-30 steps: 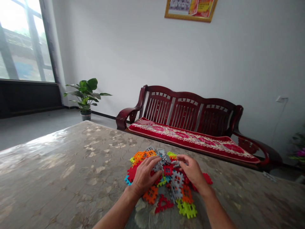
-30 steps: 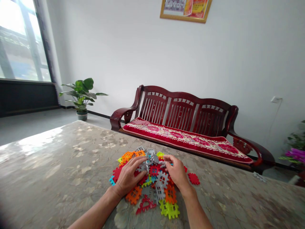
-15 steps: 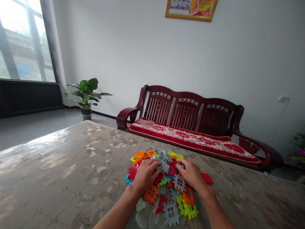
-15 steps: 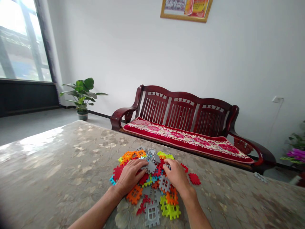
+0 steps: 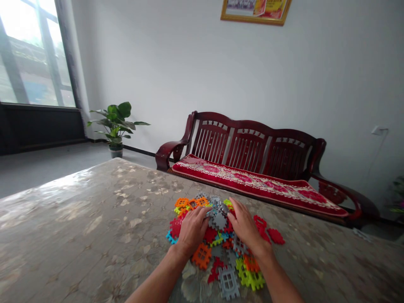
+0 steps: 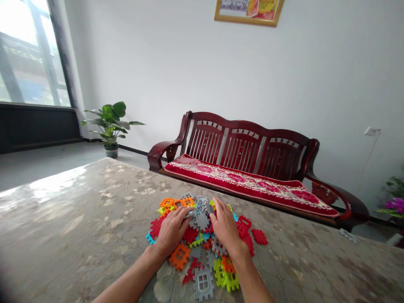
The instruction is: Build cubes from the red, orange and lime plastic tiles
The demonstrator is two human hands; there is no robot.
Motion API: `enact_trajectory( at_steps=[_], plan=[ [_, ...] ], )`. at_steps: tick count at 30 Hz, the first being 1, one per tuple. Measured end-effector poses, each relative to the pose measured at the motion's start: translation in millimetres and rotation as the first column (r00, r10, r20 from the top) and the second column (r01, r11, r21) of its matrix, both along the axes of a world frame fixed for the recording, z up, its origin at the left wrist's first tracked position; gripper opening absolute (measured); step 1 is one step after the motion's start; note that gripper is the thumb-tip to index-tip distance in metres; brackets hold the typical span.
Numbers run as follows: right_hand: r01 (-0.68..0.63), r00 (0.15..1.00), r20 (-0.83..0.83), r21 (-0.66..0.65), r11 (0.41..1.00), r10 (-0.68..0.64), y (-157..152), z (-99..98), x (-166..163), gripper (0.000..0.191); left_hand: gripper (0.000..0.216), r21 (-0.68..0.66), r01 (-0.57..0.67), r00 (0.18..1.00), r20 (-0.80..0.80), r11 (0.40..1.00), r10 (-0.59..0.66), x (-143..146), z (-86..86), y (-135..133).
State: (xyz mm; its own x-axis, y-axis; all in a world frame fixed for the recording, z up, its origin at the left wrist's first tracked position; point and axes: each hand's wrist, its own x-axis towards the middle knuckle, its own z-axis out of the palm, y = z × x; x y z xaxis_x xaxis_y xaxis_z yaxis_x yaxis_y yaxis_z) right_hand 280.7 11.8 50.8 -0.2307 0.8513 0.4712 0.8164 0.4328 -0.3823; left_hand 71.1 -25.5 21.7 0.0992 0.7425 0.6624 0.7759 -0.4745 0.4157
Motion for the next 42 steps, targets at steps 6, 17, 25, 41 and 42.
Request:
enact_trajectory(
  at_steps=[6,17,25,41,42],
  plan=[
    [-0.025,0.998,0.065,-0.054,0.998,0.028,2,-13.3,-12,0.051,0.049,-0.055,-0.04,0.998,-0.053,0.998,0.037,3,3.2,-3],
    [0.212,0.975,-0.051,-0.08,0.974,-0.217,-3,-3.1,-5,0.042,0.037,-0.052,-0.016,1.0,-0.005,0.999,0.015,-4,2.4,0],
    [0.286,0.908,-0.294,-0.082,0.955,-0.297,8,0.3,47,0.058,0.061,0.087,-0.124,0.987,0.118,0.989,0.113,-6,-3.3,6],
    [0.586,0.807,0.092,-0.234,0.775,-0.583,-45,-67.7,129,0.071,0.038,0.157,-0.137,0.99,0.056,0.978,0.13,-6,5.2,1],
    [0.549,0.834,0.089,-0.237,0.802,-0.545,-46,-67.9,126,0.071,0.037,0.17,-0.128,0.991,0.062,0.977,0.119,-5,6.6,0]
  ],
)
